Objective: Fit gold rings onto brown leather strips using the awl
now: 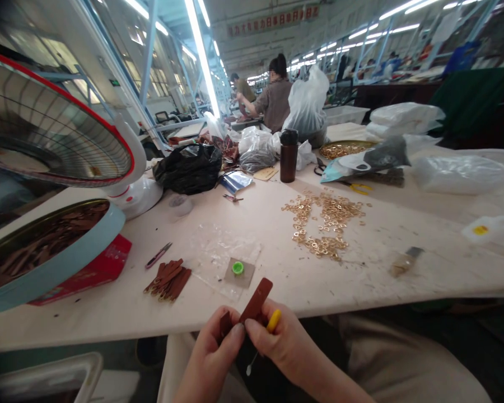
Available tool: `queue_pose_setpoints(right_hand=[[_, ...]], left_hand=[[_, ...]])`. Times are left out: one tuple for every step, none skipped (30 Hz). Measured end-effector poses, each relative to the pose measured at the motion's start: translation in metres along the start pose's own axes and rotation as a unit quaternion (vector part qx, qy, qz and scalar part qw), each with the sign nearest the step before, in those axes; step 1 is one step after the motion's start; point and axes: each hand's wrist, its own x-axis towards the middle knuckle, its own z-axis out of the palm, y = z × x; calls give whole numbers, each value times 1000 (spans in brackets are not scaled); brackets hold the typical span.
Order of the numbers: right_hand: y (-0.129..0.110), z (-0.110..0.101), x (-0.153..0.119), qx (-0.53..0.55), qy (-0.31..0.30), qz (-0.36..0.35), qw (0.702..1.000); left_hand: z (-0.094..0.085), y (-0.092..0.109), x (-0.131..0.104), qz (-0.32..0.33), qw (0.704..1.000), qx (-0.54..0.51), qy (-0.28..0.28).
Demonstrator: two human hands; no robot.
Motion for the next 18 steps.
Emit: queue_pose_setpoints(right_hand=[[0,2,1,-8,2,11,1000],[0,5,2,-17,4,22,1000],[1,7,4,-28,3,29,999],[1,10,6,-38,-1,29,999],[3,13,8,-48,-6,22,999],[5,16,11,-60,-11,15,998],[8,18,13,-73,-15,11,997],[12,19,16,-86,-21,14,996],[16,19,18,-97,-29,20,995],[21,18,20,-104,-39,28,993],[25,16,22,-105,-43,33,993],[29,13,23,-104,-41,33,993],[32,10,24,-104,-29,30,994],[34,7,25,-107,-13,30,994],[36,5,26,-115,1,32,993],[38,4,27,-124,8,37,992],[39,5,27,-132,7,44,990],[41,6,27,-138,1,54,989]], left_hand=[[-2,2,0,0,1000,8,-6],[-4,3,0,1,1000,14,-9],[-5,4,-1,2,1000,19,-7],[-7,4,-1,6,1000,21,-2],[-9,3,-1,9,1000,21,3],[-11,1,-1,12,1000,24,6],[-16,0,0,12,999,31,2],[-23,-2,3,11,999,48,-2],[-34,-4,6,11,997,75,7],[-48,-6,11,12,993,110,29],[-66,-7,17,17,986,150,65],[-86,-7,24,26,971,196,136],[-109,-8,31,29,958,214,188],[-132,-8,39,30,947,226,226],[-154,-9,47,31,935,241,260],[-174,-10,54,30,923,254,287],[-190,-11,60,28,915,263,306],[-204,-13,65,26,909,269,317]])
